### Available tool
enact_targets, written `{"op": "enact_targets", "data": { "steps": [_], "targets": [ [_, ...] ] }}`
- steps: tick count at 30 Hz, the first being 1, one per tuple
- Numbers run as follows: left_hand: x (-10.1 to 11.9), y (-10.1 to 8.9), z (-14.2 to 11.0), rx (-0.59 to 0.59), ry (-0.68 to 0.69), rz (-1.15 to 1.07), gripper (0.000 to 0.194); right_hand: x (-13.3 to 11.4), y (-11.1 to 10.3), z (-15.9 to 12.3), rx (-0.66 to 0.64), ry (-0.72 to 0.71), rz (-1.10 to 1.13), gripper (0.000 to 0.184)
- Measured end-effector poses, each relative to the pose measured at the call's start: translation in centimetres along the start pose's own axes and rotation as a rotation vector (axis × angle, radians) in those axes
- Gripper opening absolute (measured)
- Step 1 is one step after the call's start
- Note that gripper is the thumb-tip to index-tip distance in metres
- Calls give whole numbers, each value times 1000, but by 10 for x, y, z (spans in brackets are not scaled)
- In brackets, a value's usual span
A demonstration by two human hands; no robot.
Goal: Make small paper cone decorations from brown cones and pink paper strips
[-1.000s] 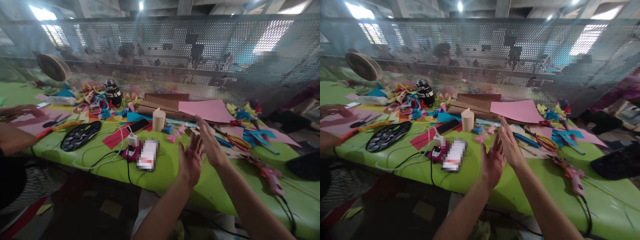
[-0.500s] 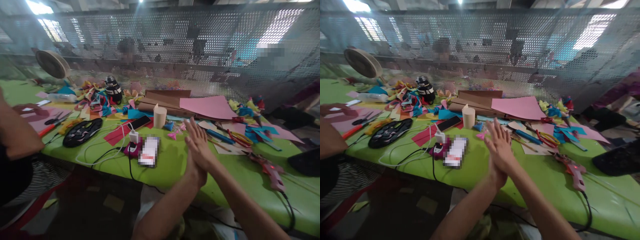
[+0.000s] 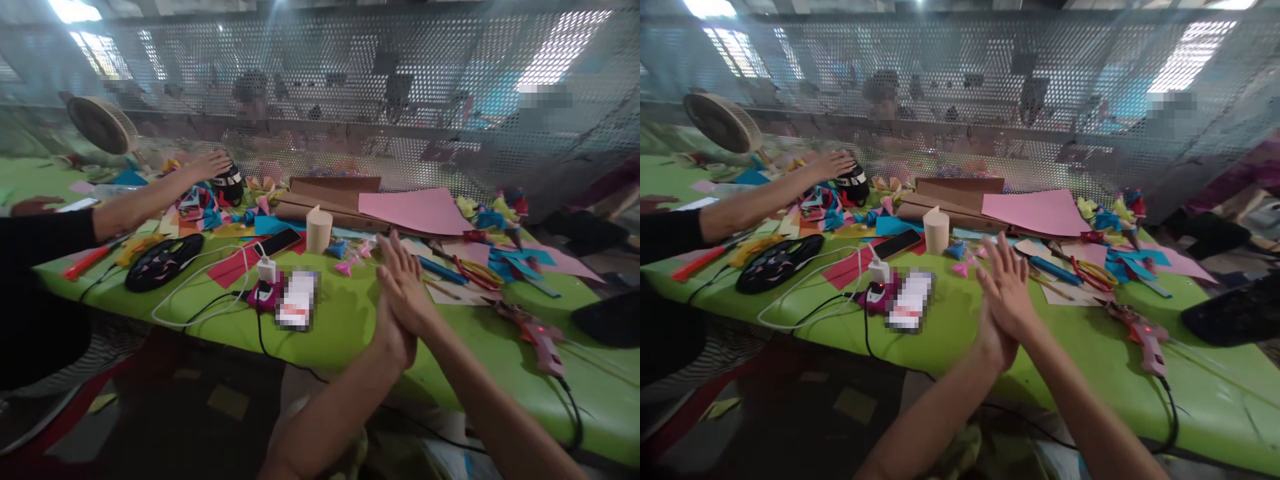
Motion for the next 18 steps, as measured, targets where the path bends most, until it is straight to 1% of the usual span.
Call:
{"op": "enact_targets", "data": {
  "steps": [2, 3, 4, 5, 7, 9, 10, 11, 12, 15, 17, 18],
  "targets": [
    [3, 11, -2, -110, -4, -45, 65, 8, -9, 11, 74, 44, -7, 60],
    [7, 15, -3, -149, 27, -73, 64, 5, -10, 10, 85, 32, -5, 60],
    [14, 18, -5, -168, 76, -102, 64, -2, -8, 3, 69, -1, 3, 60],
    [21, 16, -8, -158, 144, -126, 64, -12, -4, -8, 37, -45, 19, 59],
    [33, 7, -16, -75, 260, -162, 66, -34, 9, -35, -75, -132, 68, 61],
    [35, 2, -26, -50, 279, -153, 67, -47, 15, -53, -138, -184, 102, 62],
    [33, 0, -29, -41, 257, -117, 67, -48, 14, -54, -144, -187, 106, 62],
    [31, -1, -30, -32, 225, -72, 66, -45, 12, -48, -130, -167, 104, 61],
    [28, -2, -30, -23, 191, -26, 65, -40, 6, -37, -87, -144, 101, 60],
    [25, -2, -26, 2, 113, 77, 62, -16, -13, 1, 44, -16, 63, 60],
    [25, -2, -21, 15, 89, 104, 62, -14, -19, 9, 91, -5, 43, 61],
    [24, -2, -19, 18, 79, 103, 62, -19, -18, 5, 79, -30, 48, 62]
  ]
}}
Point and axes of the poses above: each hand's wrist, its own z-axis towards the middle knuckle, its own y-axis out of the palm, x = y × z, the point moved 9 cm from there along z, towards the middle knuckle, and after that the axes turned 5 degrees about y, right-handed, at the moved point
